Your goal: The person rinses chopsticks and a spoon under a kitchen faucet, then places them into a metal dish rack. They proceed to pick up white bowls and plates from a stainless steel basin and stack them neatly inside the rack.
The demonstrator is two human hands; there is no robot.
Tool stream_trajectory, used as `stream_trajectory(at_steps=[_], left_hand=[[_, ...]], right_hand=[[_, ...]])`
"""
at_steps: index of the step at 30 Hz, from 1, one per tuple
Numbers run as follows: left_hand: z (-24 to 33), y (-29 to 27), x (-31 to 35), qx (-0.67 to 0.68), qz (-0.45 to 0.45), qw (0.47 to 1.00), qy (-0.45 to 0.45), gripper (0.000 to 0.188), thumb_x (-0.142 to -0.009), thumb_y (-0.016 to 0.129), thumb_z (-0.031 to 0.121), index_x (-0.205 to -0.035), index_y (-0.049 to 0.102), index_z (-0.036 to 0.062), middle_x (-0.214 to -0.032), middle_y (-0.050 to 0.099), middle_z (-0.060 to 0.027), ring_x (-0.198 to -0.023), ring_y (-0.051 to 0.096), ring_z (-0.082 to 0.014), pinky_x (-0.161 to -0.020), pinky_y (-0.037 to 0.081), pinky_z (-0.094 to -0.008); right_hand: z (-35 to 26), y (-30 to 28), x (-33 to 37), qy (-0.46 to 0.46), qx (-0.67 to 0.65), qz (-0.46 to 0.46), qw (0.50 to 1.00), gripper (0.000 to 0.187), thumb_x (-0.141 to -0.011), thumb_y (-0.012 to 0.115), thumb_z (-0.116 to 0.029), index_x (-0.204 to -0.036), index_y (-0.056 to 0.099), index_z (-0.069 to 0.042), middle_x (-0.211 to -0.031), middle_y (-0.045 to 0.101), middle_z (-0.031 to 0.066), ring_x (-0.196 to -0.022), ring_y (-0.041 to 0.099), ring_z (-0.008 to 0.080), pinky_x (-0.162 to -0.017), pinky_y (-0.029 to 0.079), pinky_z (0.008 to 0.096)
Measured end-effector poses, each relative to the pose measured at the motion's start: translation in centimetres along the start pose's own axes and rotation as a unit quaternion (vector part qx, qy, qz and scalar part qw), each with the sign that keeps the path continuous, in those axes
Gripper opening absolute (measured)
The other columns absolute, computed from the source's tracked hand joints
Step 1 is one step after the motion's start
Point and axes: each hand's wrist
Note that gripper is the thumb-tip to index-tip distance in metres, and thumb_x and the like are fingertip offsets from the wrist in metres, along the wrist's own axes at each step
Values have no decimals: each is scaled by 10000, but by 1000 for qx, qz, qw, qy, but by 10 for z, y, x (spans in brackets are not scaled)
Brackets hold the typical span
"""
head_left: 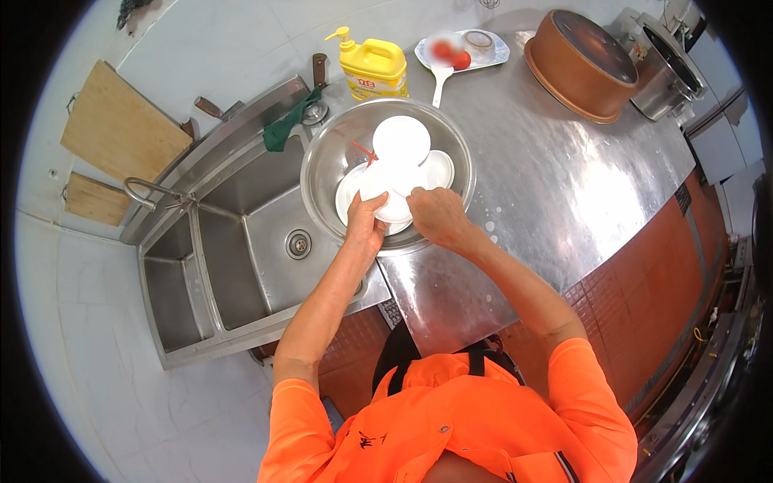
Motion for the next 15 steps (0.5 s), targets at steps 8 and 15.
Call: stream_trajectory(at_steps=[8, 15], left_hand=[[-6, -9, -7, 70, -24, 997, -19, 465, -784, 558, -73, -1230, 463, 23, -1172, 556, -119, -1043, 581, -263, -831, 524, -376], [-6, -33, -20, 46, -71, 992, -97, 426, -680, 550, -131, -1102, 514, -87, -1021, 601, -171, -915, 624, -307, -805, 533, -379]], right_hand=[[0, 8, 2, -33, -199, 11, 979, 313, -947, 430, -189, -750, 544, 25, -576, 577, 133, -501, 615, 231, -420, 469, 338], [-28, -3, 8, 139, -474, -65, 867, 267, -939, 423, -160, -819, 566, 31, -593, 568, 55, -485, 574, 115, -418, 437, 245]])
Point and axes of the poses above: each hand's wrist, its own x-axis away from the middle knuckle, its own y-axis out of the palm, z = x × y
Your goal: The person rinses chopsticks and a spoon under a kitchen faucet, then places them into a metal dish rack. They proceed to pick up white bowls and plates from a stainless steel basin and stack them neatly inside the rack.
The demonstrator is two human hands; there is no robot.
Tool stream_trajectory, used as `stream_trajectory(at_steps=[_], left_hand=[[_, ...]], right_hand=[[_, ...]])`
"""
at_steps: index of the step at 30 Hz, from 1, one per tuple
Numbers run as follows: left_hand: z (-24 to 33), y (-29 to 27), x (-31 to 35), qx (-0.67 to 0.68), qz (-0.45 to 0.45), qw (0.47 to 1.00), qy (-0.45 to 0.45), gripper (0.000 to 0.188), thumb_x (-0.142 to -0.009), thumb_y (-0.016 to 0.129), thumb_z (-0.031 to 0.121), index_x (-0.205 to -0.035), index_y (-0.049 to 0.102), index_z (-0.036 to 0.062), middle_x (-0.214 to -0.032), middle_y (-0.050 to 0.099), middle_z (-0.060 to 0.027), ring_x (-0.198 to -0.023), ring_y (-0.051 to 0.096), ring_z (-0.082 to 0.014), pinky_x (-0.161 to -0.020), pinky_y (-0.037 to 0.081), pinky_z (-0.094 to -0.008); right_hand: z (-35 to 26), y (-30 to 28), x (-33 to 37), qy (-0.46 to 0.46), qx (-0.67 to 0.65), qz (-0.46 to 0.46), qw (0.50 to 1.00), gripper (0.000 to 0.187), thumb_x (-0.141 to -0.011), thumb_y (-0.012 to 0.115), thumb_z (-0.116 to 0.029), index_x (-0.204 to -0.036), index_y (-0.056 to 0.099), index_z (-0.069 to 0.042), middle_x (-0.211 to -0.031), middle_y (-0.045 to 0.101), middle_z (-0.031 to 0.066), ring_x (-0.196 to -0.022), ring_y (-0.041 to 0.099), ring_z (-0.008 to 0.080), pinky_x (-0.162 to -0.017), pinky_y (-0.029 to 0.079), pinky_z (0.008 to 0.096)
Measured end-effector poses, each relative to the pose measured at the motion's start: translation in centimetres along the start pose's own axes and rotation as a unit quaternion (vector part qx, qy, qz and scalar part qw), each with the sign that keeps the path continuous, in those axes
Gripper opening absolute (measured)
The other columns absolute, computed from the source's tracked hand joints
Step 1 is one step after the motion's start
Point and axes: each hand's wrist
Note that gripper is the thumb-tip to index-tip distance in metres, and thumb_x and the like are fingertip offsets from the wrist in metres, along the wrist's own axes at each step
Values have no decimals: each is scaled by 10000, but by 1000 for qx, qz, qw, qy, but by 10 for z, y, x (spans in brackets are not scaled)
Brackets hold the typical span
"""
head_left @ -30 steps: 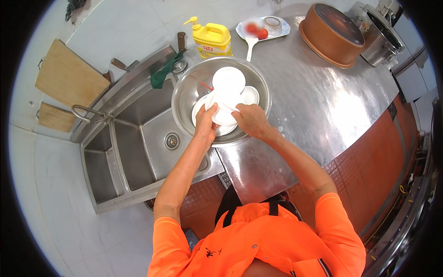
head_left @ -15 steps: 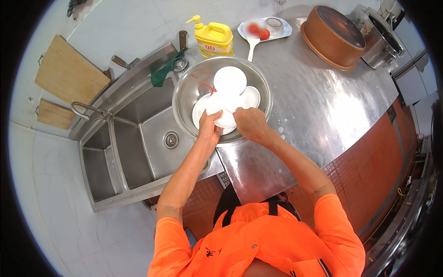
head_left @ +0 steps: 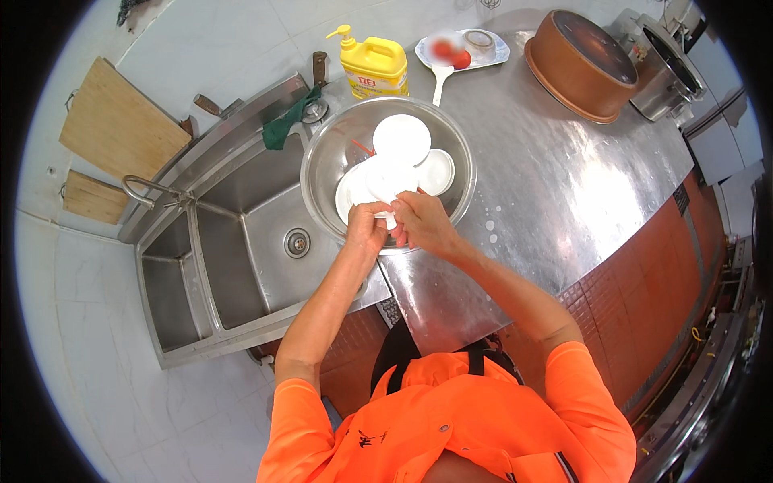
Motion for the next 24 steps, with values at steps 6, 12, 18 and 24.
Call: stream_trajectory(at_steps=[6, 12, 18, 24], left_hand=[[14, 6, 14, -50, 93, 989, 103, 468, -666, 557, -94, -1132, 509, -87, -1031, 592, -201, -923, 621, -335, -800, 558, -422], [54, 5, 56, -15, 67, 993, 99, 675, -676, 525, -104, -1323, 364, 1, -1230, 495, -213, -1124, 521, -394, -872, 518, -569], [88, -10, 95, -17, 61, 987, 151, 670, -669, 536, -91, -1314, 383, 11, -1231, 509, -194, -1110, 536, -389, -915, 494, -546], [90, -18, 118, -18, 89, 985, 149, 643, -705, 486, -96, -1327, 339, -30, -1256, 481, -221, -1108, 541, -391, -899, 516, -538]], right_hand=[[-3, -17, 4, -110, 33, 128, 985, 231, -898, 511, -184, -863, 619, 17, -645, 616, 133, -558, 615, 207, -517, 454, 329], [31, -71, -19, -179, 171, 226, 942, 208, -870, 518, -164, -849, 620, 16, -753, 611, 215, -697, 595, 388, -615, 452, 415], [27, -89, -26, -138, 258, 208, 933, 199, -857, 508, -153, -835, 618, 12, -761, 609, 221, -718, 596, 393, -622, 447, 439], [27, -91, -52, -183, 427, 179, 867, 178, -846, 512, -132, -834, 672, -53, -847, 646, 160, -802, 611, 358, -678, 476, 454]])
Point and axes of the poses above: each hand's wrist, its own x-axis away from the middle knuckle, its own y-axis out of the palm, z = x × y
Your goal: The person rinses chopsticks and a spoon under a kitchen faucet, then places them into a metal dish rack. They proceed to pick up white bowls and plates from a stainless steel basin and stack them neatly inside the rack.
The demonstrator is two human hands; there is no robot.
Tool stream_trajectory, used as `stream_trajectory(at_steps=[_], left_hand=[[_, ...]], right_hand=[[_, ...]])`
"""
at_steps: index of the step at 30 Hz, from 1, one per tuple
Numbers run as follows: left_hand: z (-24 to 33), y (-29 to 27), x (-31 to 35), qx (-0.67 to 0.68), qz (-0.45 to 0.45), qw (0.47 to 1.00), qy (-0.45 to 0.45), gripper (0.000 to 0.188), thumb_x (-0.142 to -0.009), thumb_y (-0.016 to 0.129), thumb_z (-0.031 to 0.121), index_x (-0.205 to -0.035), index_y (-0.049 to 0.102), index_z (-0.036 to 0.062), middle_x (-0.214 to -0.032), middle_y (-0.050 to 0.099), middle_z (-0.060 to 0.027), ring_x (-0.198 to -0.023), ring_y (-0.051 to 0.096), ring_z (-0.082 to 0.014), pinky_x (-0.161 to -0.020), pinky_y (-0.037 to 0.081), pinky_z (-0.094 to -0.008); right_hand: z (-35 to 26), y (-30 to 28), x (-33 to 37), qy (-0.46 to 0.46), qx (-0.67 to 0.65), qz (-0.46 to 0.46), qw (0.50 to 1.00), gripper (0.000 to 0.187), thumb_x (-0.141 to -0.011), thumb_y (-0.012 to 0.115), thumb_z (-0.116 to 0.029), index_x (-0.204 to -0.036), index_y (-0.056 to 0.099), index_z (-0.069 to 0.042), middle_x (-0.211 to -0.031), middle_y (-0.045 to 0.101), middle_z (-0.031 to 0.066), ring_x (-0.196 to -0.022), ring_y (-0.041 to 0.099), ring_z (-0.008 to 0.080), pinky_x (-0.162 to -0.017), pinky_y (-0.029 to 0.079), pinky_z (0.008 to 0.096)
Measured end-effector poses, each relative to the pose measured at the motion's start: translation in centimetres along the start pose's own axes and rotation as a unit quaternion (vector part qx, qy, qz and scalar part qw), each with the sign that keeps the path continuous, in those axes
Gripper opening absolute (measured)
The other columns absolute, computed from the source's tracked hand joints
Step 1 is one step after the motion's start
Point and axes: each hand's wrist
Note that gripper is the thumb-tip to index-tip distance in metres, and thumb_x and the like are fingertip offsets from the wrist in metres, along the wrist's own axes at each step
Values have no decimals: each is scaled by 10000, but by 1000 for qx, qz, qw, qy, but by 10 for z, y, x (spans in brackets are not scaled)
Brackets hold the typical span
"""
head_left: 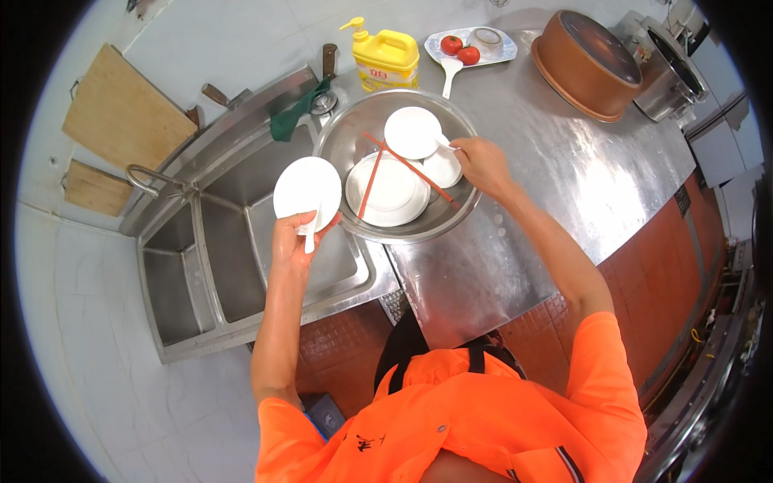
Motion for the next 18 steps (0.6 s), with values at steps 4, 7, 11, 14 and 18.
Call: stream_trajectory(at_steps=[4, 7, 11, 14, 18], left_hand=[[-7, -18, 4, 8, 19, 999, -27, 670, -679, 516, -87, -1327, 365, -8, -1237, 509, -210, -1108, 542, -392, -935, 476, -555], [-10, -29, 12, 2, 29, 999, -39, 664, -675, 522, -84, -1319, 380, -10, -1234, 517, -215, -1112, 543, -388, -940, 471, -559], [-13, -49, 25, -9, 51, 998, -46, 627, -678, 517, -78, -1292, 396, -44, -1200, 539, -216, -1091, 559, -388, -933, 477, -560], [-15, -63, 33, -2, 78, 995, -70, 589, -685, 528, -57, -1263, 414, -64, -1168, 556, -212, -1067, 572, -390, -920, 484, -566], [-19, -79, 40, -11, 82, 994, -70, 581, -672, 552, -50, -1242, 441, -62, -1149, 569, -205, -1051, 581, -383, -905, 494, -569]], right_hand=[[0, 14, -25, -69, 91, -39, 993, 175, -773, 540, -68, -853, 695, -79, -848, 633, 127, -814, 606, 342, -682, 484, 454], [13, 30, -42, -142, 152, -36, 978, 216, -705, 560, -38, -854, 706, -96, -826, 629, 95, -856, 590, 299, -674, 486, 431], [25, 36, -58, -232, 186, -41, 954, 225, -665, 585, -32, -817, 715, -135, -822, 638, 29, -958, 539, 223, -714, 464, 383], [29, 36, -66, -274, 209, -60, 937, 218, -654, 607, -37, -801, 716, -155, -826, 640, -7, -992, 509, 191, -781, 419, 356], [35, 34, -75, -277, 212, -90, 933, 276, -656, 628, -2, -864, 722, -157, -877, 638, -17, -991, 502, 193, -805, 395, 336]])
Point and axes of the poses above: each hand's wrist, its own x-axis away from the middle knuckle, its own y-axis out of the palm, z = x × y
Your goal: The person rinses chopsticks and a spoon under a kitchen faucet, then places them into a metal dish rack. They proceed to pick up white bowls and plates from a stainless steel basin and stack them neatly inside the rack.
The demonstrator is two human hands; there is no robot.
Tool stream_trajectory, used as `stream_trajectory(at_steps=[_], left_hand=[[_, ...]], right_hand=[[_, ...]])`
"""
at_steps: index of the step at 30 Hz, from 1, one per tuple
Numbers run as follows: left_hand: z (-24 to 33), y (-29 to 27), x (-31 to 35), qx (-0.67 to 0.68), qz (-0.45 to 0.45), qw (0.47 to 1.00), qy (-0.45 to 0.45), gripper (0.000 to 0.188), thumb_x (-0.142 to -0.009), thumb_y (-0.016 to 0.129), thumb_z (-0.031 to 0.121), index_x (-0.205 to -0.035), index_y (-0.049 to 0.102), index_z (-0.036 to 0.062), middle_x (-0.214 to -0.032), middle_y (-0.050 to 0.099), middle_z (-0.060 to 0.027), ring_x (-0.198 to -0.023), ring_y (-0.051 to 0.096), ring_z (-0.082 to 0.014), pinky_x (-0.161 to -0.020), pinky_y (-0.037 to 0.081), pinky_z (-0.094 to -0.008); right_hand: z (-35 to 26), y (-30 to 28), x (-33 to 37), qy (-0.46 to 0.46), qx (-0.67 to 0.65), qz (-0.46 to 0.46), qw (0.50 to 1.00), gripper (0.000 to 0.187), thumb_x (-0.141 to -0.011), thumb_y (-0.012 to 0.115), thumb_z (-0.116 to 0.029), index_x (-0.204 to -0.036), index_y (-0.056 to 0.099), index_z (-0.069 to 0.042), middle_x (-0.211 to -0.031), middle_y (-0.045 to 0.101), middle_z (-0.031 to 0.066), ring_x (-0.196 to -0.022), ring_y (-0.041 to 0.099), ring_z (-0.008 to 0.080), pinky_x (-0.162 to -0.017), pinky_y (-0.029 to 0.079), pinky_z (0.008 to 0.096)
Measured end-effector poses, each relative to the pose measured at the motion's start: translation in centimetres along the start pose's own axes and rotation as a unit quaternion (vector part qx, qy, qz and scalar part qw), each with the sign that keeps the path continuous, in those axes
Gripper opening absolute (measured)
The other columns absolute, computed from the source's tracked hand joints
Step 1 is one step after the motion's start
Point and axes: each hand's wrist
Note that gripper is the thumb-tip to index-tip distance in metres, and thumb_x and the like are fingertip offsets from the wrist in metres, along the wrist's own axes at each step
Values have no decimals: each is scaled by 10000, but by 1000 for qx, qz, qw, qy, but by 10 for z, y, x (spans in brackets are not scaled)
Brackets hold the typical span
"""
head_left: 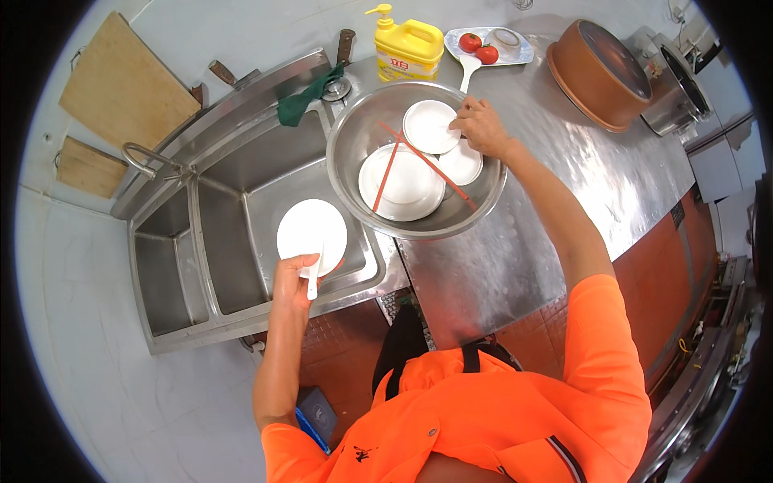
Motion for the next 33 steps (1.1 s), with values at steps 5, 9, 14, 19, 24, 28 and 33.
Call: stream_trajectory(at_steps=[5, 9, 14, 19, 24, 28, 33], left_hand=[[0, -3, 7, -33, 11, 999, -27, 585, -657, 560, -61, -1233, 457, -57, -1151, 570, -201, -1040, 586, -377, -879, 511, -562], [-8, -12, 5, -37, -4, 999, -18, 599, -656, 559, -63, -1245, 448, -60, -1155, 567, -206, -1038, 585, -384, -881, 513, -555], [-18, -20, -2, 5, -19, 1000, -18, 617, -657, 559, -65, -1262, 438, -58, -1158, 562, -218, -1041, 579, -398, -883, 512, -552], [-21, -10, 1, 2, -25, 1000, -17, 631, -656, 555, -68, -1274, 426, -56, -1166, 557, -221, -1049, 573, -401, -889, 504, -557], [-24, -11, 2, 8, -19, 1000, -20, 642, -650, 548, -73, -1279, 421, -53, -1174, 551, -224, -1052, 569, -404, -892, 500, -564], [-27, -11, 6, 23, -19, 999, -16, 641, -649, 541, -78, -1278, 417, -56, -1171, 547, -231, -1054, 565, -411, -889, 504, -565], [-30, -7, 10, 33, -19, 999, -25, 636, -658, 532, -87, -1280, 403, -64, -1171, 533, -246, -1060, 556, -422, -898, 504, -566]], right_hand=[[3, -3, -2, -8, 14, -6, 1000, 292, -657, 616, 15, -870, 722, -155, -868, 621, 4, -991, 501, 205, -819, 384, 345], [-5, -15, -1, -100, 46, 77, 991, 94, -679, 646, -121, -762, 689, -127, -810, 607, 25, -946, 527, 197, -814, 375, 352], [-33, -33, 23, -210, 0, -169, 963, 75, -657, 684, -171, -675, 634, -118, -738, 583, 4, -872, 539, 180, -824, 366, 347], [-37, -23, 28, -206, 94, -232, 946, 39, -701, 645, -170, -673, 668, -154, -746, 616, 10, -839, 589, 174, -788, 388, 361], [-46, -18, 28, -229, 133, -261, 928, 63, -705, 631, -134, -674, 681, -157, -744, 636, 9, -802, 612, 176, -752, 417, 345], [-42, -19, 30, -225, 112, -263, 931, 75, -691, 627, -114, -644, 672, -152, -703, 641, 18, -769, 624, 196, -711, 423, 345], [-36, -28, 27, -215, 69, -271, 936, 52, -646, 627, -97, -595, 629, -105, -668, 627, 58, -724, 626, 240, -743, 436, 363]])
Point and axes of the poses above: each hand's wrist, its own x-axis away from the middle knuckle, its own y-axis out of the palm, z = x × y
